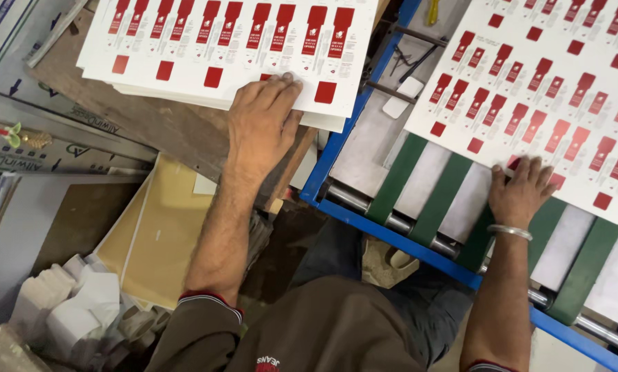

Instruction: The person repeatedly picks up sheets of printed paper from a stack on the left and places them onto a conveyor belt on the right. The sheets feature red rectangular graphics and text. The person maintains a steady rhythm, feeding the sheets one by one into the machine.

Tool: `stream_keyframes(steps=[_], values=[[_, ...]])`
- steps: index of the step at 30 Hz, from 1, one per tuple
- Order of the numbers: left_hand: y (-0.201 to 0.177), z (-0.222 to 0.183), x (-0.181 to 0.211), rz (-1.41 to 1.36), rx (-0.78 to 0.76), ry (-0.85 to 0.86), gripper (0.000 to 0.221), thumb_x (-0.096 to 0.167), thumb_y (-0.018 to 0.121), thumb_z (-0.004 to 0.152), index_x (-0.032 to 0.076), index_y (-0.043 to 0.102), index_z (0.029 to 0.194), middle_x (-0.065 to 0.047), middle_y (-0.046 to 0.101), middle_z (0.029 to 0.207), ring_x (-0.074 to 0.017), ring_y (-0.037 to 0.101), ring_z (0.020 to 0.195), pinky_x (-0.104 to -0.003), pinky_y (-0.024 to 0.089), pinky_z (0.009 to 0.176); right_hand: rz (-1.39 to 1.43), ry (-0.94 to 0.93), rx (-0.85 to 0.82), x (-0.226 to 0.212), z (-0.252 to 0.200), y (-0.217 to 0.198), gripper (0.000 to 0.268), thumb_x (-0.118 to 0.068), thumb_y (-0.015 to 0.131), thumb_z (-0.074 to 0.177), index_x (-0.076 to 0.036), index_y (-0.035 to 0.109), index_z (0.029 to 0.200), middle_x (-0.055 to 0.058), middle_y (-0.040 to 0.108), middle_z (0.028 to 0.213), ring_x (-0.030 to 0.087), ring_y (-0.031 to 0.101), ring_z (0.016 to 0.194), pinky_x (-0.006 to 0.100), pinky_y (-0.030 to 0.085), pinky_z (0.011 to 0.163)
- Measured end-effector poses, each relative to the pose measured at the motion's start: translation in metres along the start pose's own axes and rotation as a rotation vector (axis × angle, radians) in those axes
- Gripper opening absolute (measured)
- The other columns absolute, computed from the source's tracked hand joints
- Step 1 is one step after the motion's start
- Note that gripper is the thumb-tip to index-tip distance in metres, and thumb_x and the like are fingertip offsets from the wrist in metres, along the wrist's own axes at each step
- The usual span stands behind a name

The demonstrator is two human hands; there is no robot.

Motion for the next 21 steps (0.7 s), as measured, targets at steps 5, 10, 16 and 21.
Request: stream_keyframes(steps=[5,10,16,21], values=[[-0.015,0.011,-0.015,-0.142,-0.045,-0.018,0.031,0.010,0.076,0.097,0.011,0.072,0.128,-0.006,0.073,0.123,-0.0227,0.065,0.114,-0.039,0.052,0.101,0.589,-0.064,0.190,-0.032,-0.005,-0.047,0.062,-0.030,0.063,0.111,0.008,0.041,0.154,0.030,0.043,0.163,0.048,0.035,0.152,0.054,0.030,0.127],[0.004,0.011,0.065,-0.151,-0.037,0.193,0.030,0.012,0.077,0.090,0.006,0.071,0.119,-0.009,0.070,0.116,-0.0291,0.062,0.107,-0.046,0.050,0.096,1.477,-0.079,-0.268,-0.162,-0.095,-0.072,0.057,-0.033,0.052,0.111,0.000,0.046,0.156,0.018,0.057,0.153,0.030,0.060,0.137,0.041,0.050,0.120],[0.042,-0.020,0.188,-0.131,-0.252,0.473,0.046,0.033,0.073,0.080,0.002,0.070,0.114,-0.013,0.068,0.125,-0.0306,0.059,0.124,-0.051,0.046,0.111,2.010,0.162,-0.207,-0.217,-0.123,-0.090,0.052,-0.008,0.055,0.111,-0.003,0.038,0.160,0.017,0.054,0.152,0.031,0.061,0.135,0.048,0.057,0.110],[0.021,-0.003,0.113,0.053,-0.328,0.340,0.063,0.039,0.075,0.090,-0.001,0.062,0.137,-0.020,0.056,0.150,-0.0359,0.046,0.141,-0.055,0.031,0.120,1.772,0.288,0.125,-0.090,-0.082,-0.094,0.056,0.005,0.052,0.105,-0.002,0.039,0.159,0.019,0.060,0.151,0.031,0.070,0.126,0.043,0.068,0.094]])
Point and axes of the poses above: each hand's wrist, its own z-axis towards the middle knuckle, its own y-axis out of the palm, x = y × z, the point moved 5 cm from there along z, towards the middle knuckle
